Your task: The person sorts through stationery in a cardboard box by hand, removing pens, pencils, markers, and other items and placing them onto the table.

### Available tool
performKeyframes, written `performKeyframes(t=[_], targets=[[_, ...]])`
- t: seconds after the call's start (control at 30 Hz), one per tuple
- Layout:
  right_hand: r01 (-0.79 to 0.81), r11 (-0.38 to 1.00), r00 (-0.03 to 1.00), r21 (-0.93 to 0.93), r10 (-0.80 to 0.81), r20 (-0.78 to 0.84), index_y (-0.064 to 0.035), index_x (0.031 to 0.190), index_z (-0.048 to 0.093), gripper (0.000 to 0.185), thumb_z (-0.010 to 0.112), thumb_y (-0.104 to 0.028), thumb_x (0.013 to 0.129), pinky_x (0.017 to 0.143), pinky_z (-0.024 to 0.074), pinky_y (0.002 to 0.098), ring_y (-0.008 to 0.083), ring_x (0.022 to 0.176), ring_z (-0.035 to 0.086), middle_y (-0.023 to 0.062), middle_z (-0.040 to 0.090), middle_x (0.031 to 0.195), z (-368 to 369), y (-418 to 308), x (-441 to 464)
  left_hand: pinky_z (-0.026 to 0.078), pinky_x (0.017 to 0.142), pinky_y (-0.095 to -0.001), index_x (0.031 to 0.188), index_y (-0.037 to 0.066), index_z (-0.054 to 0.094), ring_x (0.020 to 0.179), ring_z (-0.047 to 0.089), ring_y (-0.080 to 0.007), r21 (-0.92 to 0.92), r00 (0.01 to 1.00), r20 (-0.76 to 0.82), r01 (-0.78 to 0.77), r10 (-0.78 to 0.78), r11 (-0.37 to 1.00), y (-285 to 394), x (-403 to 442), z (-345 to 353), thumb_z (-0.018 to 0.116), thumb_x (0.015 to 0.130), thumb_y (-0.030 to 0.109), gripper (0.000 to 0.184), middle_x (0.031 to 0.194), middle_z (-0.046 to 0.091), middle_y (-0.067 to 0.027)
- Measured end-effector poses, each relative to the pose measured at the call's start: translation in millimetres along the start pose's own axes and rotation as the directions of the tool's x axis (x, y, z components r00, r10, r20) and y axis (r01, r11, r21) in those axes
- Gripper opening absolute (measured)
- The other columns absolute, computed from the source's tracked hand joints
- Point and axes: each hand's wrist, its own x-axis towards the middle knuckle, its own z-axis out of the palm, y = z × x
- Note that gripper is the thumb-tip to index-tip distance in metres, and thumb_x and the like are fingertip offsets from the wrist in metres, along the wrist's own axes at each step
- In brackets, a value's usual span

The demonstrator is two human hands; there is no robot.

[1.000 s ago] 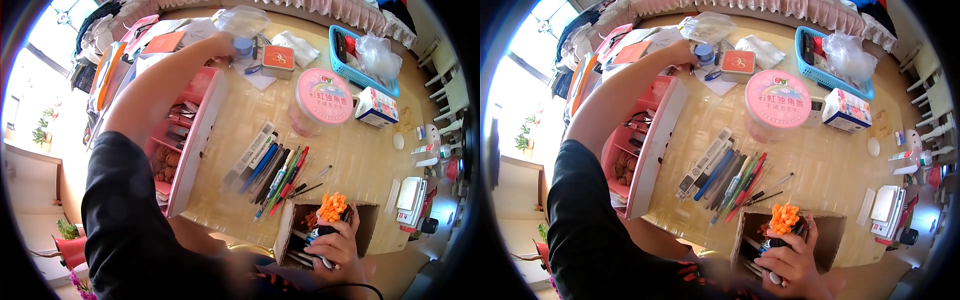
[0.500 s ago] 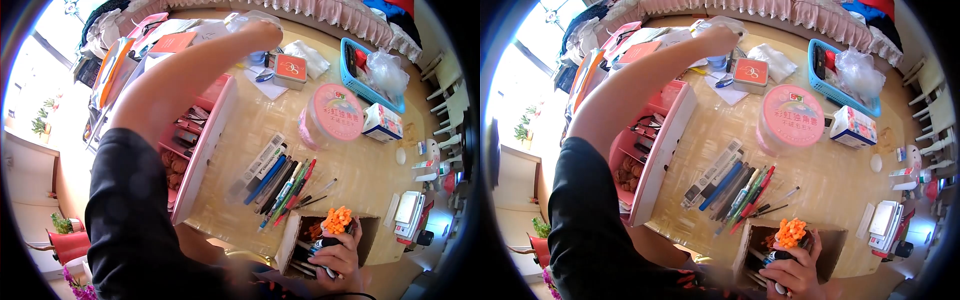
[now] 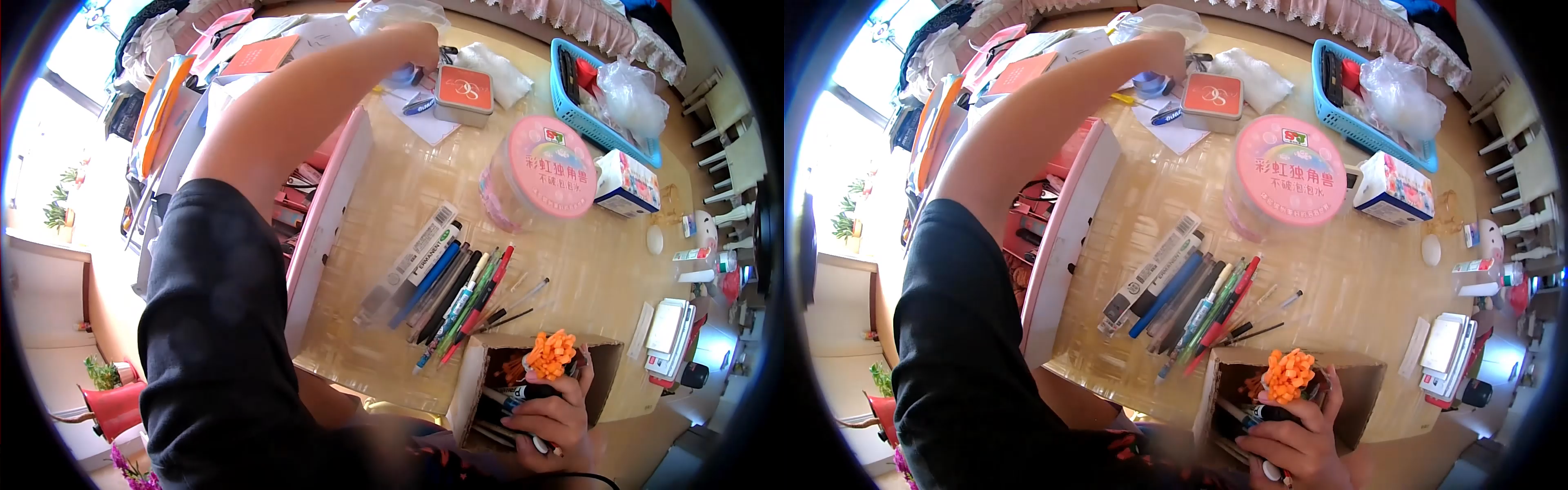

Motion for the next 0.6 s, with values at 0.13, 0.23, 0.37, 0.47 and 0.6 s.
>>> performKeyframes(t=[0.13, 0.23, 0.37, 0.47, 0.6], targets=[[0.025, 0.999, 1.0, -0.029, -0.025, -0.013, -0.018, 0.088, 0.084, 0.023, 0.077, -0.014, 0.067, 0.122, 0.0184, 0.0682, 0.0279, 0.12, 0.065, -0.005, 0.075, 0.095, 0.7, -0.4, 2.3, 0.054, 0.057, -0.0412, 0.111, 0.001, 0.074, 0.067, 0.071, -0.0248, 0.224, 0.873, -0.358, -0.264, 0.331, 0.938, -53.4, 59.4, 17.1, 0.069, 0.092, 0.029, 0.035, 0.078, 0.071, -0.0117], [0.029, 0.999, 1.0, -0.017, -0.029, -0.006, -0.0185, 0.089, 0.084, 0.023, 0.076, -0.015, 0.067, 0.122, 0.0191, 0.0697, 0.0276, 0.119, 0.065, -0.0048, 0.074, 0.095, 0.2, 2.4, 2.4, 0.059, 0.08, -0.0367, 0.093, -0.001, 0.072, 0.102, 0.076, -0.0228, -0.282, 0.938, -0.346, -0.106, 0.002, 0.954, -31.8, 26.0, -15.9, 0.05, 0.107, 0.038, 0.047, 0.103, 0.077, -0.0185], [0.013, 1.0, 1.0, 0.006, -0.012, -0.023, -0.0188, 0.088, 0.083, 0.022, 0.076, -0.015, 0.067, 0.121, 0.0194, 0.073, 0.0276, 0.118, 0.066, -0.0051, 0.074, 0.094, 2.3, 1.0, 1.7, 0.054, 0.065, -0.0376, 0.102, 0.001, 0.071, 0.082, 0.072, -0.0206, -0.611, 1.0, -0.029, -0.027, 0.012, 0.791, -40.1, -38.8, -51.3, 0.053, 0.104, 0.034, 0.038, 0.087, 0.072, -0.0155], [0.038, 0.999, 0.998, -0.003, -0.038, -0.04, -0.0187, 0.087, 0.083, 0.021, 0.076, -0.015, 0.068, 0.121, 0.0192, 0.0747, 0.0277, 0.118, 0.066, -0.0052, 0.073, 0.093, 2.7, 1.1, 4.2, 0.04, 0.047, -0.0311, 0.102, 0.004, 0.066, 0.056, 0.057, -0.0111, -0.361, 0.953, -0.222, -0.278, 0.207, 0.89, -70.8, -60.2, -33.5, 0.055, 0.094, 0.015, 0.017, 0.07, 0.06, -0.003], [0.106, 0.994, 0.992, 0.04, -0.103, -0.075, -0.0133, 0.093, 0.08, 0.02, 0.076, -0.01, 0.073, 0.122, 0.0227, 0.0688, 0.0321, 0.12, 0.067, 0.0013, 0.073, 0.097, 1.0, -1.2, 8.9, 0.05, 0.068, -0.0337, 0.081, 0.005, 0.075, 0.071, 0.066, -0.0181, -0.062, 0.945, 0.04, -0.323, 0.325, 0.945, -87.5, -85.9, -34.2, 0.065, 0.089, 0.025, 0.024, 0.074, 0.07, -0.0067]])
